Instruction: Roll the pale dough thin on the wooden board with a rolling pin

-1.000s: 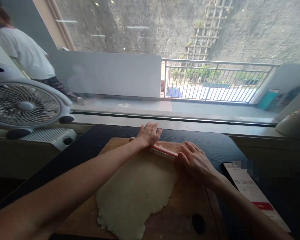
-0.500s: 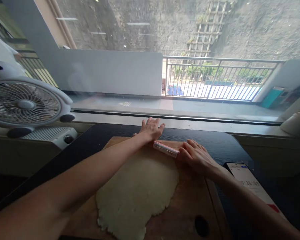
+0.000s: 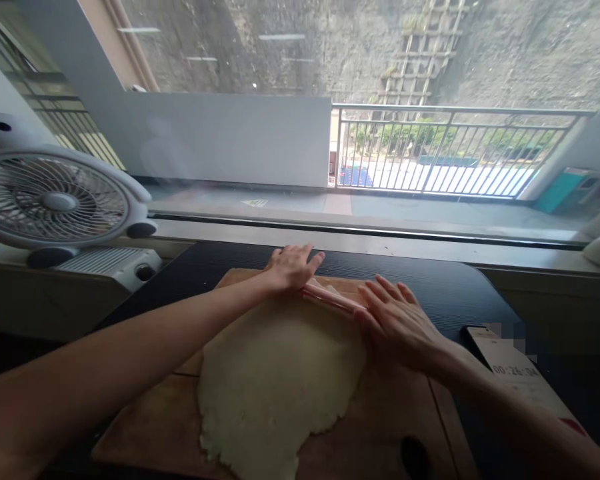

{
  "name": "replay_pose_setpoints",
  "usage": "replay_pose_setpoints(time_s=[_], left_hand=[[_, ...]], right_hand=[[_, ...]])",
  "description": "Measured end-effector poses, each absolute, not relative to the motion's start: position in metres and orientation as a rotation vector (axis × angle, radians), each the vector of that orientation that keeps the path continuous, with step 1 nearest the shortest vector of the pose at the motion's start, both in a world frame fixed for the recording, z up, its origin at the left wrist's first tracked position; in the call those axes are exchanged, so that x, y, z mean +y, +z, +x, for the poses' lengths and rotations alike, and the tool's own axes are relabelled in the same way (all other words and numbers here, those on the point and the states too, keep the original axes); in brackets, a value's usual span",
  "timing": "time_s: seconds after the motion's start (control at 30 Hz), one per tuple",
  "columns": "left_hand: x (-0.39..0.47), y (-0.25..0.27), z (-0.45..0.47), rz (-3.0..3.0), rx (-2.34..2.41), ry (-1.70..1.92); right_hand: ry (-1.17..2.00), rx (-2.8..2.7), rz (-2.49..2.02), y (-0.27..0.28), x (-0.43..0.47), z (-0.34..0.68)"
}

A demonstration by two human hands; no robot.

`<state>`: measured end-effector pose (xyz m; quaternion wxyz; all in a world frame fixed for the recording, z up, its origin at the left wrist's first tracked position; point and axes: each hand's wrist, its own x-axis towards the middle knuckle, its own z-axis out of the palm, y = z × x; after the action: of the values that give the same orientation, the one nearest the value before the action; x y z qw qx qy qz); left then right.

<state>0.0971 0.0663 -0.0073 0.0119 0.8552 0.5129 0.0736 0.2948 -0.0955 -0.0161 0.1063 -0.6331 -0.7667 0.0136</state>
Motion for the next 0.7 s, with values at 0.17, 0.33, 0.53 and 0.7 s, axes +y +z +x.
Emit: replay_pose_setpoints(time_s=[0.17,0.33,0.53,0.7], left_hand=[[0.093,0.004,0.133,2.569,1.783,0.286],[0.042,-0.003,0.093,2.585,1.753,0.316],[-0.055,-0.02,0.036,2.736,1.711,0.589],[-0.109,-0.032,0.007,2.733,1.73,0.815]], right_hand=[[0.243,-2.124,-2.127,-0.009,-0.047,0.32],[0.082,-2.196,-1.925,-0.017,-0.102,0.292],[0.142,-2.315,-1.649,-0.005,-0.177,0.267],[0.153,-2.079,-1.835,0.01,-0.149,0.256]])
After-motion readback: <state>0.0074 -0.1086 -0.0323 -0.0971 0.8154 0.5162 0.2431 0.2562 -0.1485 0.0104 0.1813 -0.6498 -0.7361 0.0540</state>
